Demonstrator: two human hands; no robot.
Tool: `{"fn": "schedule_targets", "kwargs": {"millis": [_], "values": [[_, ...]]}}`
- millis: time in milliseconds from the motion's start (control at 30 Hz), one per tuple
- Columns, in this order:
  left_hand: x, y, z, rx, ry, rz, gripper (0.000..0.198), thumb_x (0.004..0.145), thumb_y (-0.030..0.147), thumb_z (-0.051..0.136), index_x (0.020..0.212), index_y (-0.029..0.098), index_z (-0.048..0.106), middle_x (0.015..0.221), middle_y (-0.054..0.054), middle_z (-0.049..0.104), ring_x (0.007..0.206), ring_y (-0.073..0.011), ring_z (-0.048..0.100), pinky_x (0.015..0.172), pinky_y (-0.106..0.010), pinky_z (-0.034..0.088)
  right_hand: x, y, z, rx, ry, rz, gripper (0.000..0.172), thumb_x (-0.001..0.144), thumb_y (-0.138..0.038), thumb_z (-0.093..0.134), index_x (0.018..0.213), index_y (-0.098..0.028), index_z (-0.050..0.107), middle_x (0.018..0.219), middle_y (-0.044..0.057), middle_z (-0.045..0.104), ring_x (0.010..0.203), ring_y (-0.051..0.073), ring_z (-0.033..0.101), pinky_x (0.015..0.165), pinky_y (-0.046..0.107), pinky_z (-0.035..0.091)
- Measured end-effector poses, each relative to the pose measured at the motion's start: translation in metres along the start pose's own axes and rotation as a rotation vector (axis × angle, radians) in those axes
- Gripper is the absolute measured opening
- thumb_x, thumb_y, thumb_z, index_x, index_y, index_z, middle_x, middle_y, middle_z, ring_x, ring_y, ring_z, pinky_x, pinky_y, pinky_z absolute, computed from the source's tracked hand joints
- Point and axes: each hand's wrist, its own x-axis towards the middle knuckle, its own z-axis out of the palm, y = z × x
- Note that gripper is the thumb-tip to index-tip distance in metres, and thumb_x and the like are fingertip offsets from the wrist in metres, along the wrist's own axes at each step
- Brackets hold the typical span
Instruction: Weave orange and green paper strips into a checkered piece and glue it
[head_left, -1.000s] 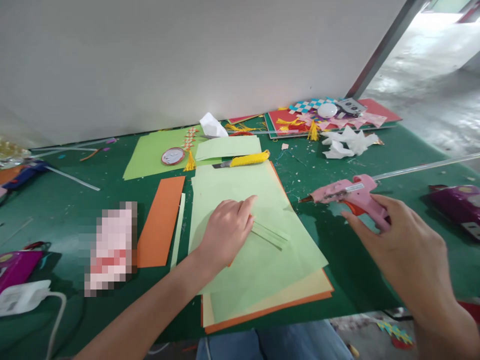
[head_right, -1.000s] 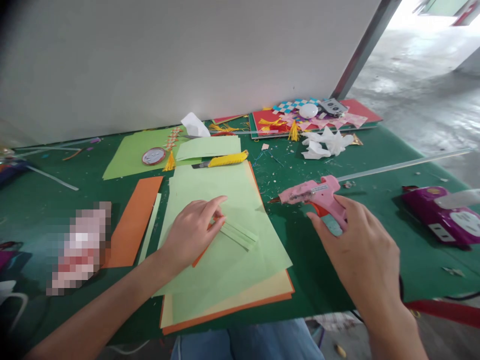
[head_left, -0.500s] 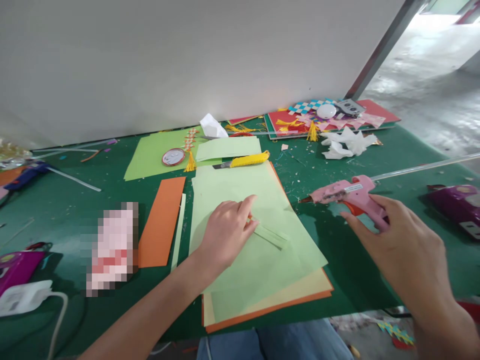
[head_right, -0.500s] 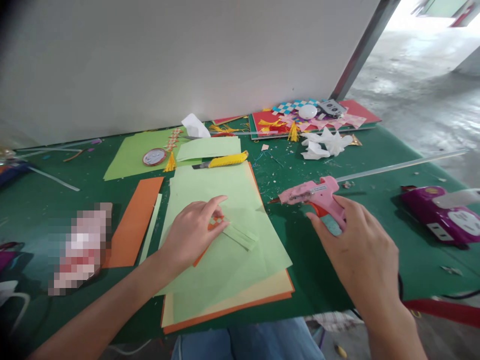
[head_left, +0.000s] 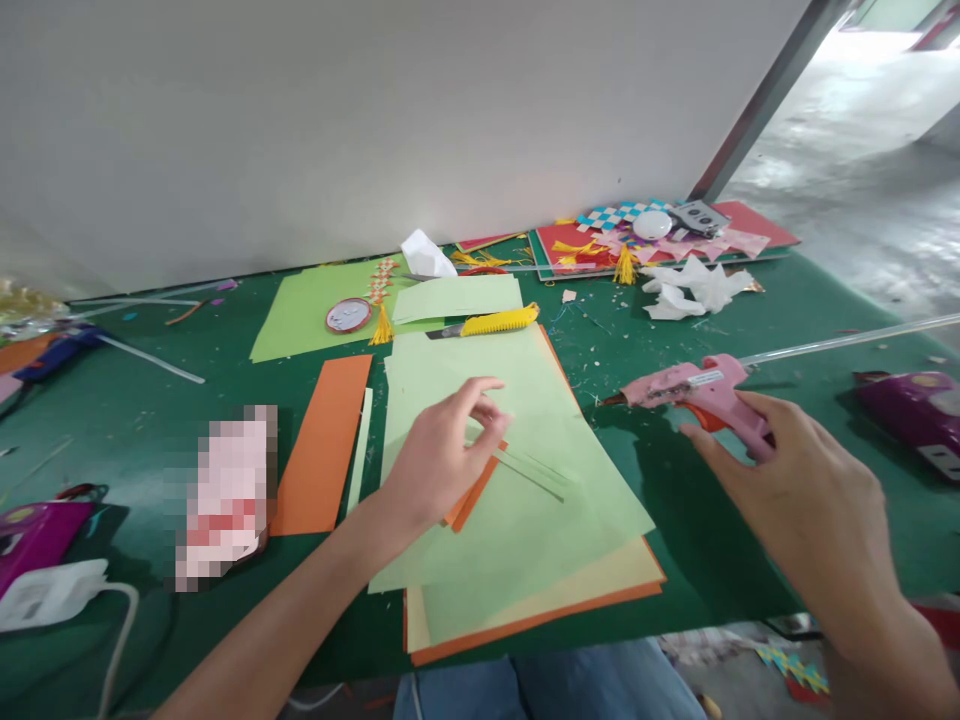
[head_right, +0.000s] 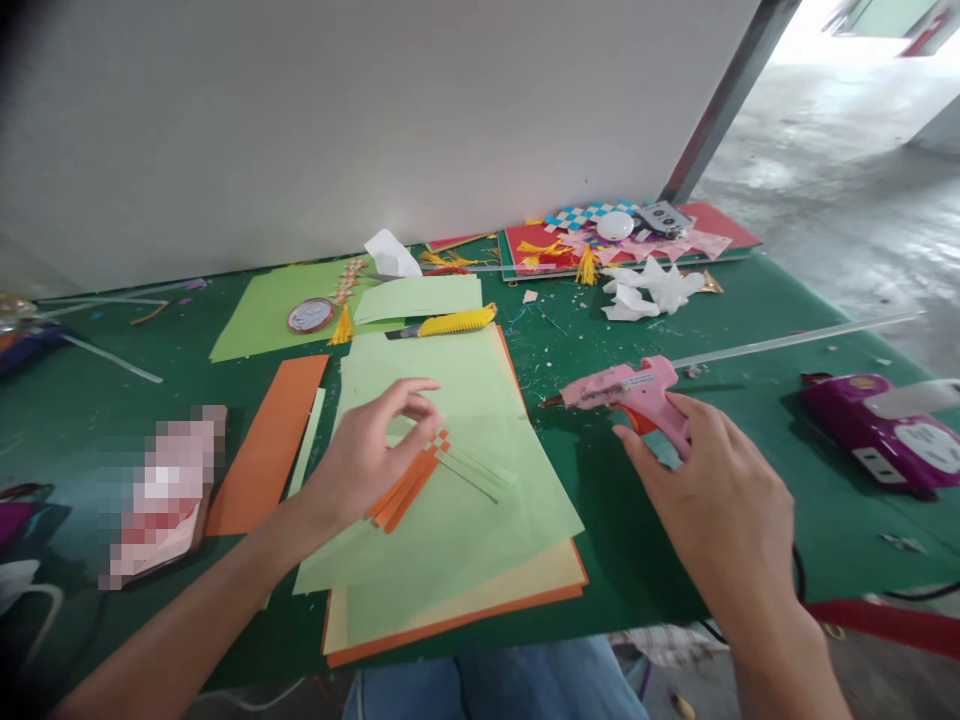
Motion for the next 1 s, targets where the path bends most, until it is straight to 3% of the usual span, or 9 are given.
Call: {"fn": "schedule_targets", "kwargs": {"millis": [67,133,267,467,600,733,900,967,1000], "values": [[-0.001,-0.004,-0.009,0.033,0.075,0.057,0.030,0.094,0.028,0.048,0.124,0.025,0.049,0.108,-0.002,0.066,0.099,-0.0163,0.062,0.090,-0.032,0.049,0.000,0.000,0.002,-0.003,-0.014,0.011,0.057,0.076,-0.066,0.051,0.112,-0.022,0.059,0.101,0.009,0.071,0.090,0.034,0.067,0.067,0.039,0.050],[-0.003,-0.009,-0.014,0.077,-0.034,0.109,0.040,0.092,0.026,0.053,0.131,0.027,0.046,0.123,-0.003,0.060,0.113,-0.0184,0.056,0.099,-0.035,0.045,0.000,-0.001,0.005,-0.004,-0.020,0.013,0.055,0.076,-0.064,0.053,0.112,-0.023,0.058,0.099,0.008,0.071,0.088,0.034,0.067,0.065,0.038,0.049],[-0.009,-0.017,-0.013,0.151,-0.232,0.142,0.054,0.090,0.025,0.056,0.140,0.034,0.037,0.132,-0.003,0.055,0.123,-0.0212,0.050,0.101,-0.039,0.044,-0.002,-0.001,0.012,0.018,-0.028,0.012,0.051,0.076,-0.061,0.055,0.110,-0.023,0.059,0.097,0.008,0.071,0.085,0.033,0.068,0.064,0.037,0.048],[-0.012,-0.020,-0.008,0.162,-0.192,0.187,0.054,0.090,0.024,0.057,0.140,0.034,0.038,0.128,-0.004,0.057,0.123,-0.0221,0.049,0.101,-0.039,0.044,-0.003,0.000,0.021,0.030,-0.007,0.001,0.053,0.077,-0.062,0.053,0.111,-0.022,0.060,0.099,0.009,0.071,0.087,0.034,0.068,0.067,0.038,0.048],[-0.010,-0.021,-0.006,0.055,-0.165,0.154,0.052,0.089,0.016,0.056,0.137,0.033,0.041,0.116,-0.003,0.057,0.106,-0.0164,0.058,0.092,-0.031,0.050,-0.003,-0.001,0.021,0.015,-0.011,0.011,0.053,0.077,-0.062,0.055,0.111,-0.021,0.059,0.100,0.009,0.071,0.088,0.033,0.067,0.066,0.037,0.048],[-0.004,-0.018,-0.009,-0.039,0.030,0.146,0.036,0.087,0.009,0.055,0.120,0.024,0.056,0.094,0.000,0.060,0.084,-0.0113,0.062,0.081,-0.025,0.053,-0.003,-0.001,0.021,0.013,-0.008,0.016,0.053,0.077,-0.062,0.054,0.112,-0.022,0.059,0.101,0.009,0.071,0.089,0.032,0.067,0.067,0.037,0.047],[0.000,-0.006,-0.023,0.004,0.627,0.345,0.028,0.083,0.004,0.061,0.103,0.023,0.062,0.088,0.001,0.064,0.084,-0.0134,0.063,0.084,-0.031,0.054,-0.003,0.000,0.023,0.026,0.009,0.014,0.055,0.078,-0.065,0.051,0.111,-0.022,0.059,0.099,0.009,0.071,0.087,0.032,0.067,0.065,0.037,0.047],[-0.001,-0.005,-0.020,0.082,0.693,0.483,0.033,0.080,0.002,0.063,0.104,0.024,0.061,0.088,0.001,0.066,0.087,-0.0150,0.064,0.084,-0.033,0.054,-0.003,0.001,0.023,0.033,0.008,0.006,0.056,0.078,-0.066,0.050,0.111,-0.022,0.059,0.099,0.010,0.071,0.087,0.033,0.067,0.065,0.037,0.047],[-0.002,-0.007,-0.017,0.112,0.642,0.529,0.034,0.081,0.001,0.062,0.106,0.024,0.060,0.090,0.000,0.067,0.089,-0.0153,0.064,0.085,-0.033,0.054,-0.003,0.001,0.023,0.035,0.007,0.001,0.056,0.078,-0.066,0.049,0.111,-0.021,0.059,0.098,0.010,0.071,0.087,0.033,0.067,0.064,0.037,0.047]]}}
